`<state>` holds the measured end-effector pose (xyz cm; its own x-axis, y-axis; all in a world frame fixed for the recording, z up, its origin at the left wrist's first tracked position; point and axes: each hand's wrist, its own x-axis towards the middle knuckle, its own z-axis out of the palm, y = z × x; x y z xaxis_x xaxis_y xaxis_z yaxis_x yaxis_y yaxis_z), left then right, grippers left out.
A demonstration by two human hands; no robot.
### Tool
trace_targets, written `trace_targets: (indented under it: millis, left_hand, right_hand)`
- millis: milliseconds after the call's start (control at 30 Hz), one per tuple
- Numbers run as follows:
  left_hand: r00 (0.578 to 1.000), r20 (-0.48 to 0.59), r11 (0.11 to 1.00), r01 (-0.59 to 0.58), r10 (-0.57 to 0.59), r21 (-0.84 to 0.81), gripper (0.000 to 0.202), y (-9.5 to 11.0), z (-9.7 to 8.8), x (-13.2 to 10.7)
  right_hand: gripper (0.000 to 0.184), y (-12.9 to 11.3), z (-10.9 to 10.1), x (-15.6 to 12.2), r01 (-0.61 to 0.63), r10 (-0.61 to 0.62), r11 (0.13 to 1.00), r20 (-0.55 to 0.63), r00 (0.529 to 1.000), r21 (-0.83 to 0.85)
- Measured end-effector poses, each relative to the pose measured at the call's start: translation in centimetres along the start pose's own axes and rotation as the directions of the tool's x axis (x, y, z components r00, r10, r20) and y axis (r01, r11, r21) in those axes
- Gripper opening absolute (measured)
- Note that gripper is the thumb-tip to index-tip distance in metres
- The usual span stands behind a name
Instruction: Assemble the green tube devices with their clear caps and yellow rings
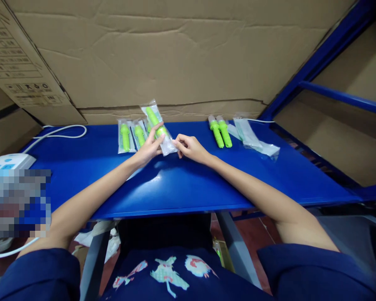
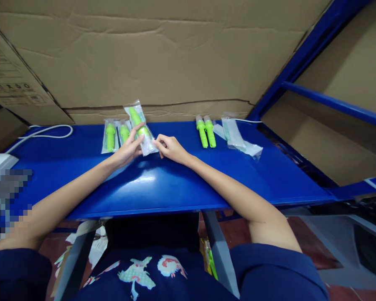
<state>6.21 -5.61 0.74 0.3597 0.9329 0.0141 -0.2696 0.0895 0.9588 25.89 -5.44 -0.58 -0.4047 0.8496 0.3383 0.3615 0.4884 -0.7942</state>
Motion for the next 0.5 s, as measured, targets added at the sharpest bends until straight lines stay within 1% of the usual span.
trace_targets:
  millis: [67,133,200,267,300,367,433,467,500]
  left_hand:
    - [0.999,0.031,0.999,-0.027,0.026,0.035,0.073,-0.1,-0.1,0.0]
    - [0.998,0.049,0.996,-0.045,0.041,0.082,0.084,-0.2,-0.2,0.0]
    - [0.998,0.05,0.995,-0.035,0.03,0.095,0.095,-0.2,-0.3,0.0]
    - [0.999,0.041,0.998,-0.009,0.006,0.065,0.101,-0.2,-0.3,0.0]
    - [0.999,0.037,0.999,0.002,-0.003,0.043,0.103,-0.2,-0.3,0.0]
    - [0.999,0.045,1.0,0.012,-0.013,0.01,0.11,-0.2,-0.3,0.0]
    - [0.997,0.07,1.0,0.011,-0.011,-0.003,0.115,-0.3,-0.4,0.1]
    - [0.997,0.081,1.0,0.014,-0.014,-0.004,0.117,-0.4,-0.4,0.1]
    - [0.996,0.087,1.0,0.018,-0.017,-0.006,0.118,-0.5,-0.4,0.2]
  right_hand:
    - [0.048,0.1,-0.1,0.0,-0.009,0.009,1.0,0.0,1.0,0.029]
    - [0.05,0.3,-0.2,0.0,-0.016,0.017,0.997,-0.011,1.0,0.07]
    - [0.051,0.6,-0.3,0.2,-0.035,0.043,0.99,-0.053,0.998,0.138]
    - [0.055,1.0,-0.3,0.4,-0.083,0.101,0.973,-0.074,0.992,0.215]
    - [0.057,1.2,-0.4,0.5,-0.123,0.138,0.961,-0.046,0.989,0.248]
    - [0.061,1.4,-0.5,0.6,-0.208,0.19,0.935,0.088,0.978,0.286]
    - [0.067,1.5,-0.4,0.6,-0.253,0.189,0.914,0.219,0.957,0.317]
    - [0.069,1.5,-0.4,0.6,-0.256,0.176,0.906,0.248,0.952,0.338]
    - [0.069,1.4,-0.3,0.6,-0.251,0.164,0.899,0.254,0.953,0.36]
